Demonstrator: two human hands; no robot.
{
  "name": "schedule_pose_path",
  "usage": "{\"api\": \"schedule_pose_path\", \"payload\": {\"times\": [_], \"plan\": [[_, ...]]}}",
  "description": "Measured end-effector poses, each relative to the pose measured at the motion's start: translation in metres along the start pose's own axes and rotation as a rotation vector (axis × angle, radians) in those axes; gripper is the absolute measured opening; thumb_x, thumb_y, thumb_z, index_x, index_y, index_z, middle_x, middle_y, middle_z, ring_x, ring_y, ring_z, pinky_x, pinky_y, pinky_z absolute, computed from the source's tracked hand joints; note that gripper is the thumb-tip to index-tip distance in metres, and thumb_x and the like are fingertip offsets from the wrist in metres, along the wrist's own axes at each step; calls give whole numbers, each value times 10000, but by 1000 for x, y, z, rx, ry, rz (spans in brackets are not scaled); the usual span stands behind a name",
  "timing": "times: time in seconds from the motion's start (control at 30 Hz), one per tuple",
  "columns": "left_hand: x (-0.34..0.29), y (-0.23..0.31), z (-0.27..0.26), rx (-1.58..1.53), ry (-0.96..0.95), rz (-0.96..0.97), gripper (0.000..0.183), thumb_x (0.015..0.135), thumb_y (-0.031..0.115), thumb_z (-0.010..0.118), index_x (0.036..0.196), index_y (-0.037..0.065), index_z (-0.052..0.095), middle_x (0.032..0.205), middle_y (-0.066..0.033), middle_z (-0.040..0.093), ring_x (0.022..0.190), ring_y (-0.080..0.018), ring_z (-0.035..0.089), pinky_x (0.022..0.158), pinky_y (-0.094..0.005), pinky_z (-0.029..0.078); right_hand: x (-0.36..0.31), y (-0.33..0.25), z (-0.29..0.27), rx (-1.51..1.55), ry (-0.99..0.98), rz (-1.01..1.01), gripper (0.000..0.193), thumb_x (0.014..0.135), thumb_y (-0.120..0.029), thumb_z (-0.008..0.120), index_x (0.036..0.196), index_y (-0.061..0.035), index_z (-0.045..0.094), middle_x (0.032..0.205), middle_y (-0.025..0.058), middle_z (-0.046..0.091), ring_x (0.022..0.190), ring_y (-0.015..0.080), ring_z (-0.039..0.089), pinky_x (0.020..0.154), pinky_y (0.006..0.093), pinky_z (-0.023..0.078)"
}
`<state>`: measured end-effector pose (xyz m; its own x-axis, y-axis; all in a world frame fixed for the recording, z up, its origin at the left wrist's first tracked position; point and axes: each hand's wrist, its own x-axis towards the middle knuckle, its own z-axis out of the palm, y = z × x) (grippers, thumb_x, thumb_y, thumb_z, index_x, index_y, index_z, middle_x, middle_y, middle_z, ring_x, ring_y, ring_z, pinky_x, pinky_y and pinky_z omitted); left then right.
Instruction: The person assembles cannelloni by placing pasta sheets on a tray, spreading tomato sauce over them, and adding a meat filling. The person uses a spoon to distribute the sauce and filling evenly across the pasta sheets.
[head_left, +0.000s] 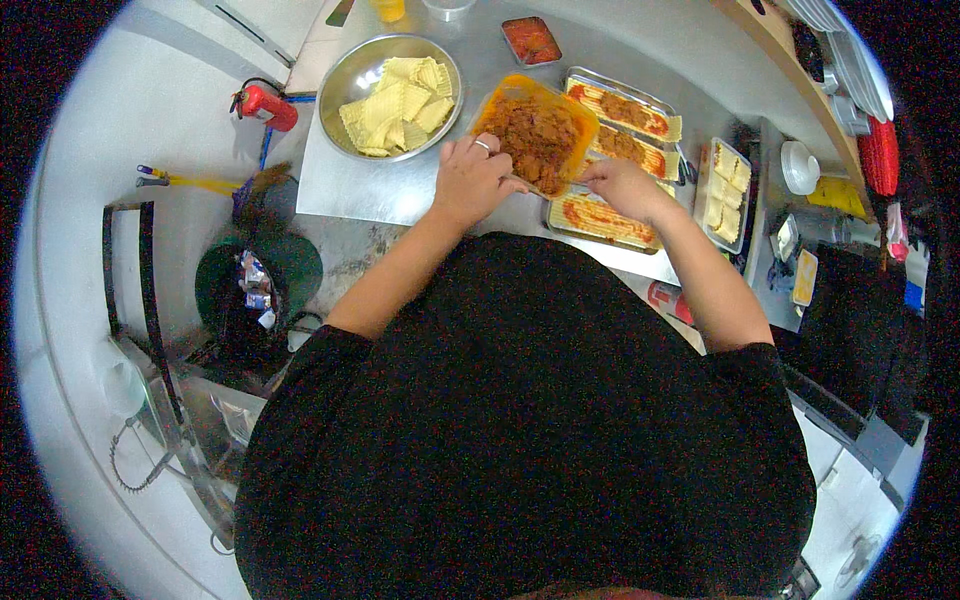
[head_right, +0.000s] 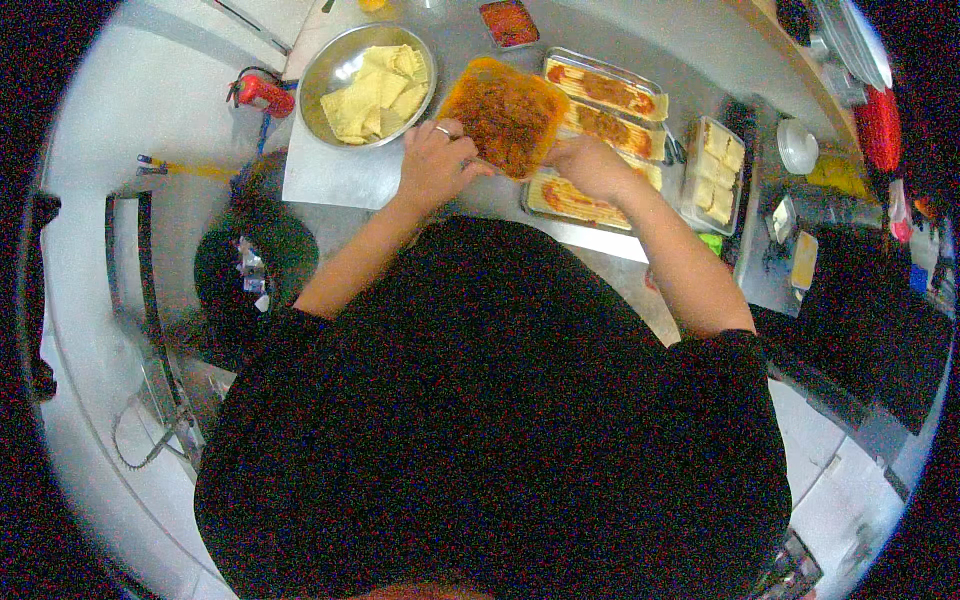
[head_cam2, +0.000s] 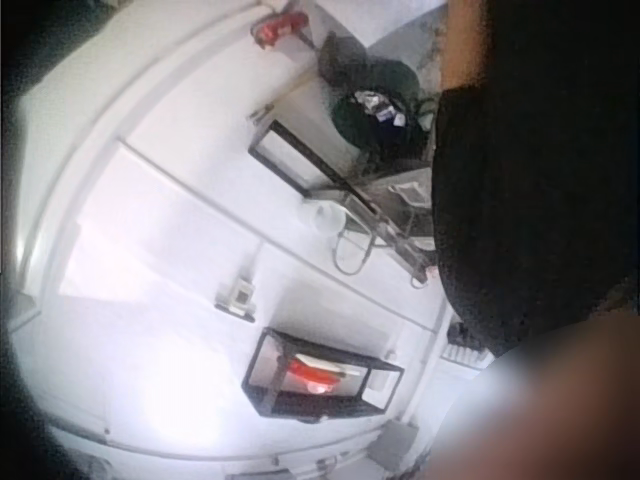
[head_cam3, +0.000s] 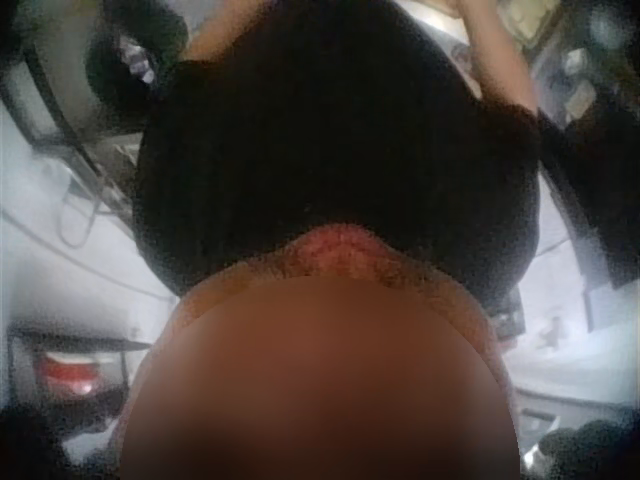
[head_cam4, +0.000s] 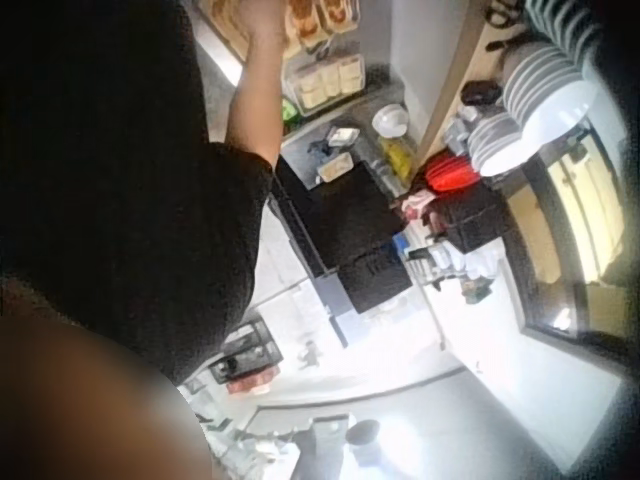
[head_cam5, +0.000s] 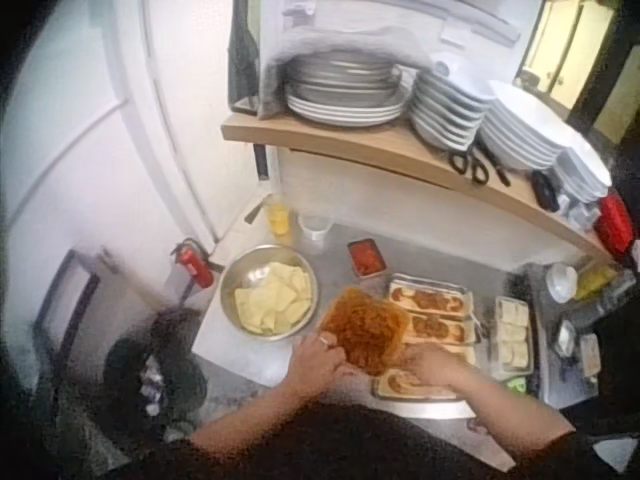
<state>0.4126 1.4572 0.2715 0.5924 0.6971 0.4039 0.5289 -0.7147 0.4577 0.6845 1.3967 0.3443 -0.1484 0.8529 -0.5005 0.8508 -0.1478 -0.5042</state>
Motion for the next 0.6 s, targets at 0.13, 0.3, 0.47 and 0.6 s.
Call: {"api": "schedule_pose_path", "payload": {"times": [0.13, 0.3, 0.47, 0.6], "plan": [[10, -1, 1, -18, -22, -60, 324, 733, 468, 809, 804, 160, 739, 1028, -29, 611, 1052, -266, 560, 876, -466, 377, 8, 24, -1, 627, -45, 342, 261, 989, -142, 611, 1207, -79, 741, 693, -20, 539, 514, 68, 412, 431, 247, 323], [26, -6, 7, 2, 30, -100, 322, 728, 429, 832, 869, 148, 763, 1056, -61, 620, 1057, -308, 568, 890, -480, 414, 11, 29, 7, 934, 92, 314, 246, 1030, -140, 573, 1238, -89, 695, 671, -70, 456, 490, 39, 332, 414, 221, 226], [29, -6, 8, 18, 51, -98, 336, 744, 389, 840, 972, 148, 782, 1095, -111, 659, 1060, -344, 604, 898, -495, 464, 6, 33, 10, 1078, 216, 273, 240, 1044, -151, 561, 1244, -120, 689, 671, -92, 405, 506, 36, 303, 435, 223, 199], [24, 2, 3, 27, 37, -105, 316, 763, 303, 832, 1022, 134, 768, 1087, -89, 632, 1048, -326, 591, 903, -486, 445, -28, 61, 8, 1011, 277, 198, 252, 1044, -166, 572, 1261, -140, 698, 682, -103, 366, 549, 38, 301, 472, 225, 216]]}}
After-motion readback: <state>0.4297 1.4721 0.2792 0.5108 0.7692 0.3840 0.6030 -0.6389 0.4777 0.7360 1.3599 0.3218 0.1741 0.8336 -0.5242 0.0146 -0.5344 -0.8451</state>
